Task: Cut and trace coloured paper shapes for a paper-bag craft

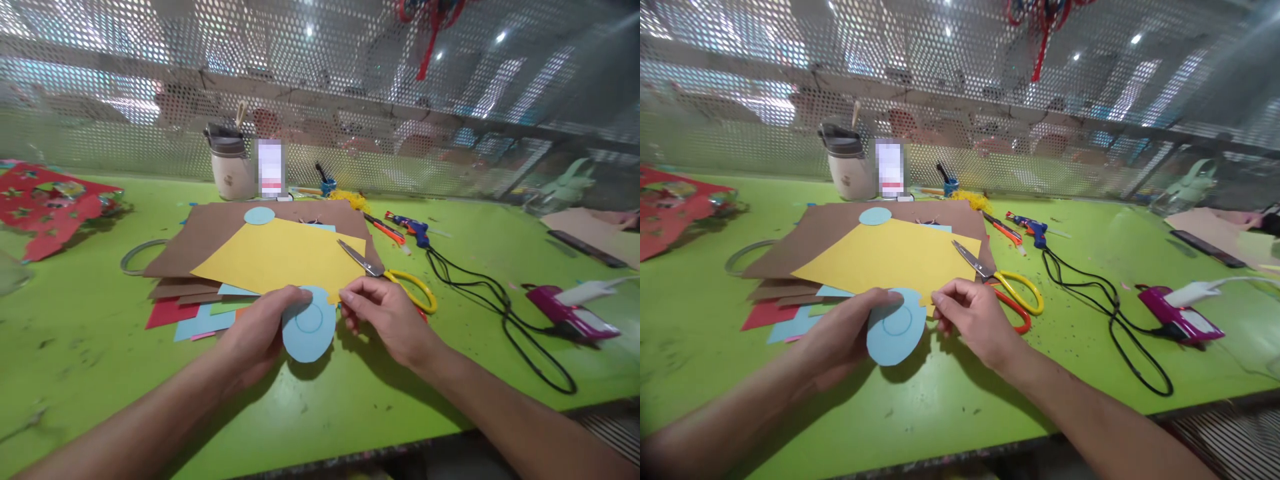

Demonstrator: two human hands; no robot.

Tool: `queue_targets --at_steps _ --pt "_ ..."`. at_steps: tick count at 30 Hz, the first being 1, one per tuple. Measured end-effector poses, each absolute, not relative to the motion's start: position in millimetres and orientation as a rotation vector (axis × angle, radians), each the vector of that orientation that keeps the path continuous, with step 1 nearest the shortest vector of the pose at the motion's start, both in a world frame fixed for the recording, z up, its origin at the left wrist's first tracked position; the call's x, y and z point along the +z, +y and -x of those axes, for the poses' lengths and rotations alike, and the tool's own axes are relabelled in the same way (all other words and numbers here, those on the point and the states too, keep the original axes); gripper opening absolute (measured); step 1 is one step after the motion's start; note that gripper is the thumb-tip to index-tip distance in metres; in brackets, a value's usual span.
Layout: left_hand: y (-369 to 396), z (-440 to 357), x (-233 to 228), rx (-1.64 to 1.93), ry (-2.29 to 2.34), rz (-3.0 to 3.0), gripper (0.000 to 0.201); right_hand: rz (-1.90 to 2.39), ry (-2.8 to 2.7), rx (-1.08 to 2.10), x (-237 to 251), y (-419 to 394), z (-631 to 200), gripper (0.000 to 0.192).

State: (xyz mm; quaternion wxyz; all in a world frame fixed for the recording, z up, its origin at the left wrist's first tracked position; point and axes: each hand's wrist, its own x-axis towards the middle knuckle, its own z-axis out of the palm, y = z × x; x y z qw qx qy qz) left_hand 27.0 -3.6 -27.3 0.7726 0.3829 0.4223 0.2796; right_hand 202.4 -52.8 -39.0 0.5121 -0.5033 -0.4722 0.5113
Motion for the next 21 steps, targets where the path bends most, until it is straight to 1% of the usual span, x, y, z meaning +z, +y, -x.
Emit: queue_targets --at_steps 6,9,12,16,19,21 --pt "-2 -30 -26 0.614 0.833 -0.737 0.034 1.177 -1.062 1.303 -37 -55 -202 0.018" --pt "-2 -30 -26 0.604 0.816 -0.731 0.038 1.162 -1.060 1.312 -37 -55 -202 0.017" --pt "-2 -29 -27 0.589 0.792 -0.784 0.033 1.156 -1.069 1.303 -38 -55 -202 0.017" --pt "5 -24 -24 0.593 0.837 -0.873 0.016 1.137 -1.061 1.291 -38 -55 -203 0.016" --pt "16 -17 -14 0.740 0.874 -0.814 0.004 1.140 -1.058 1.281 -38 -55 -204 0.016" --pt "24 -13 -6 0.868 0.884 -0.730 0.008 1.175 -1.089 1.286 -38 -54 -204 0.018"
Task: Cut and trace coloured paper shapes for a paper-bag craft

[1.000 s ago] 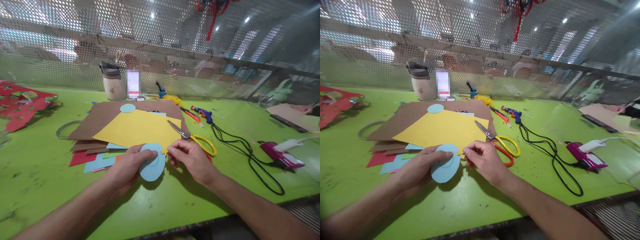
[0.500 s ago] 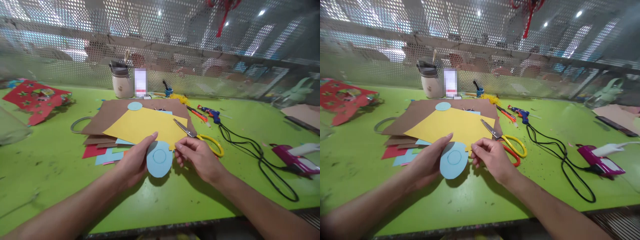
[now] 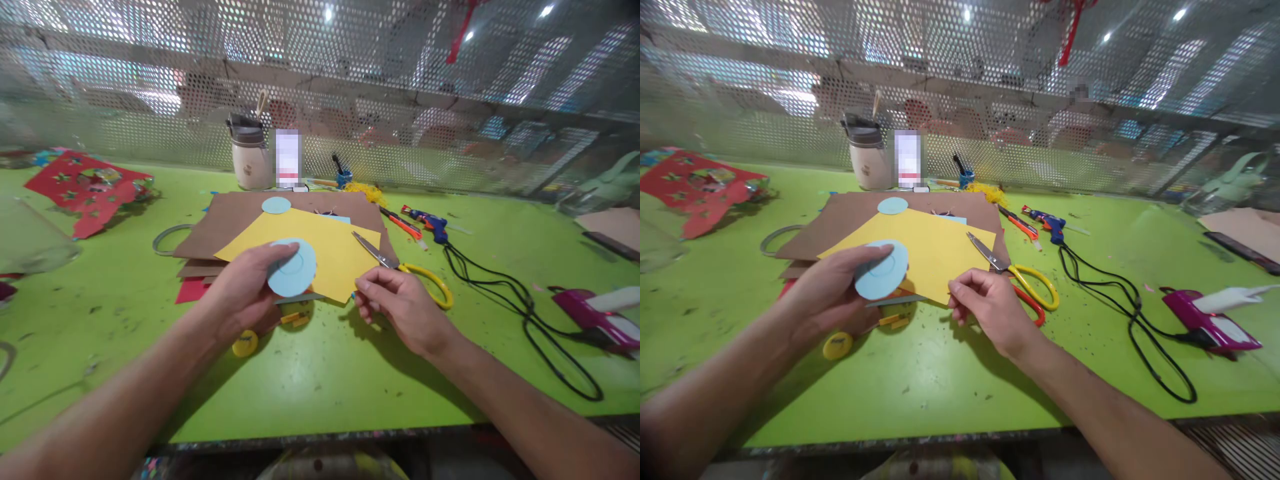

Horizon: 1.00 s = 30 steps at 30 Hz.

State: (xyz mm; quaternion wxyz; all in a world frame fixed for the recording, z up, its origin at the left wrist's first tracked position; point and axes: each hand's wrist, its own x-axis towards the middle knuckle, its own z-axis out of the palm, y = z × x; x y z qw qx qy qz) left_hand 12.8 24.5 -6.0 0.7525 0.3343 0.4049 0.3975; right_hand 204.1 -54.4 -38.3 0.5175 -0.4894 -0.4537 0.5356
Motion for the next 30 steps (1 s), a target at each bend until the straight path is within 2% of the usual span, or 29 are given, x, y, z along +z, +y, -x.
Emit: queue_targets --at_steps 5,10,16,20,25,30 --pt "31 -11 4 0.998 0.927 -0.650 0.012 1.291 -1.242 1.305 -43 -54 -197 0.022" --pt "24 -15 -8 0.875 0.920 -0.675 0.007 1.339 -1.293 1.314 -39 -55 -191 0.024" --pt "22 -17 -25 0.809 0.892 -0.743 0.006 1.327 -1.336 1.139 -16 -49 -194 0.020" --pt "17 -20 -27 0.708 0.841 -0.741 0.009 1.324 -1.304 1.098 -12 -37 -191 0.020" --pt "15 -22 -27 0.648 0.808 -0.717 0.014 1.329 -1.231 1.195 -19 -26 -186 0.022" --pt "19 -19 -23 0.605 0.729 -0.686 0.029 1.179 -1.058 1.295 -25 -28 -193 0.021"
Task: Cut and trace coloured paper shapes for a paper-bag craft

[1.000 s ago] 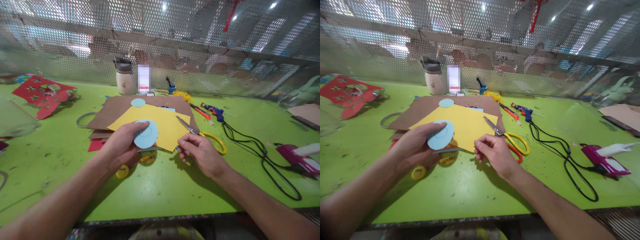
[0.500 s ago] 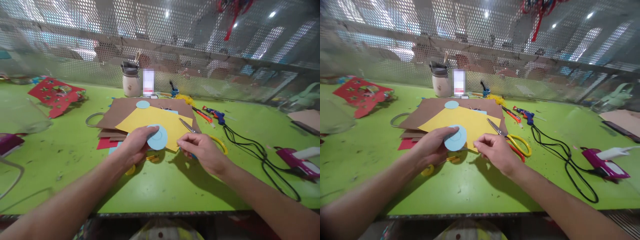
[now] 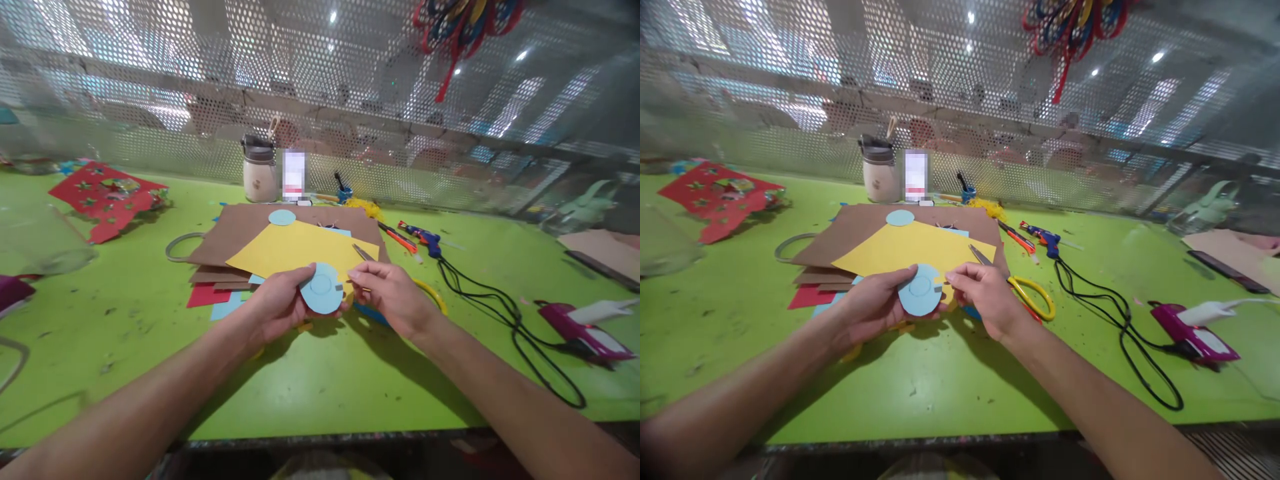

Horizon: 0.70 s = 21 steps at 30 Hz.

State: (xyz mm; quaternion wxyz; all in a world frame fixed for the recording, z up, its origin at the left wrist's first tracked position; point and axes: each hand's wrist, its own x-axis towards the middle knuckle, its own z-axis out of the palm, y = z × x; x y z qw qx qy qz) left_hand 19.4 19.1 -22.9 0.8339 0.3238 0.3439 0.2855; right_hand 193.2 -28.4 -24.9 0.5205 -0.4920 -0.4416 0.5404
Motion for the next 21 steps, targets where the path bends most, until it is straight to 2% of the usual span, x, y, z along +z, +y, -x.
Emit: queue_targets --at_steps 5,12,21 --pt "23 -16 -15 0.688 0.620 -0.622 0.034 1.138 -1.051 1.247 -29 -35 -198 0.017" --pt "19 -19 -10 0.672 0.647 -0.611 0.028 1.257 -1.380 0.932 -25 -41 -191 0.013" --pt "16 -24 -13 0.706 0.630 -0.628 0.035 1.488 -1.496 0.628 -36 -39 -176 0.012"
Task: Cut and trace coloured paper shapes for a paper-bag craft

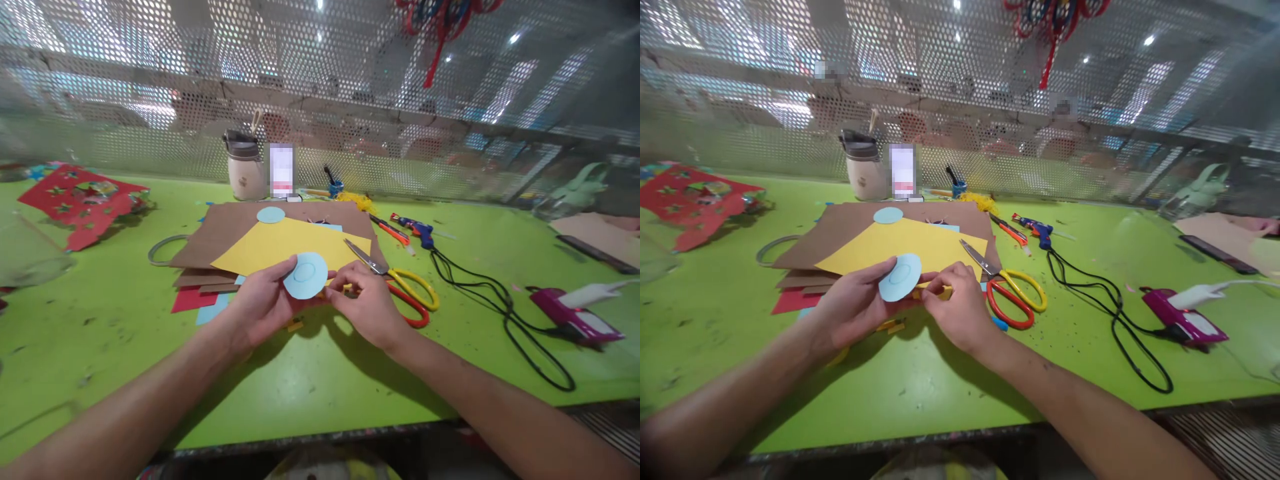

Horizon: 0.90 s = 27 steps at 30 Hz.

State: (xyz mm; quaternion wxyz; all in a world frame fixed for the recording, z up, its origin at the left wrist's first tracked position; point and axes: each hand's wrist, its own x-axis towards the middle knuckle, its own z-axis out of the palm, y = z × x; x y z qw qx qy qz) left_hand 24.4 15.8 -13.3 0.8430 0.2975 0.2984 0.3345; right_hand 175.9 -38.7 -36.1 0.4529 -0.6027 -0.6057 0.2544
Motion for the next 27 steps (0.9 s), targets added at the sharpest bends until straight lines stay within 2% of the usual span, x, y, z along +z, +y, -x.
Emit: queue_targets --at_steps 9,14,18,22,27 --pt "16.6 -23.1 -22.9 0.732 0.598 -0.622 0.032 1.559 -1.656 0.527 -31.9 -36.4 -173.8 0.007" --pt "14.3 -25.8 -19.7 0.790 0.652 -0.610 0.033 1.542 -1.704 0.412 -34.1 -35.7 -175.9 0.017" --pt "12.9 -27.1 -17.4 0.789 0.664 -0.613 0.036 1.619 -1.662 0.323 -37.2 -35.8 -175.9 0.009" --pt "13.4 -26.2 -17.7 0.798 0.669 -0.648 0.035 1.645 -1.570 0.432 -37.7 -37.0 -174.1 0.010" --pt "14.2 -25.7 -17.2 0.786 0.696 -0.649 0.035 1.556 -1.418 0.792 -38.9 -36.8 -174.8 0.012"
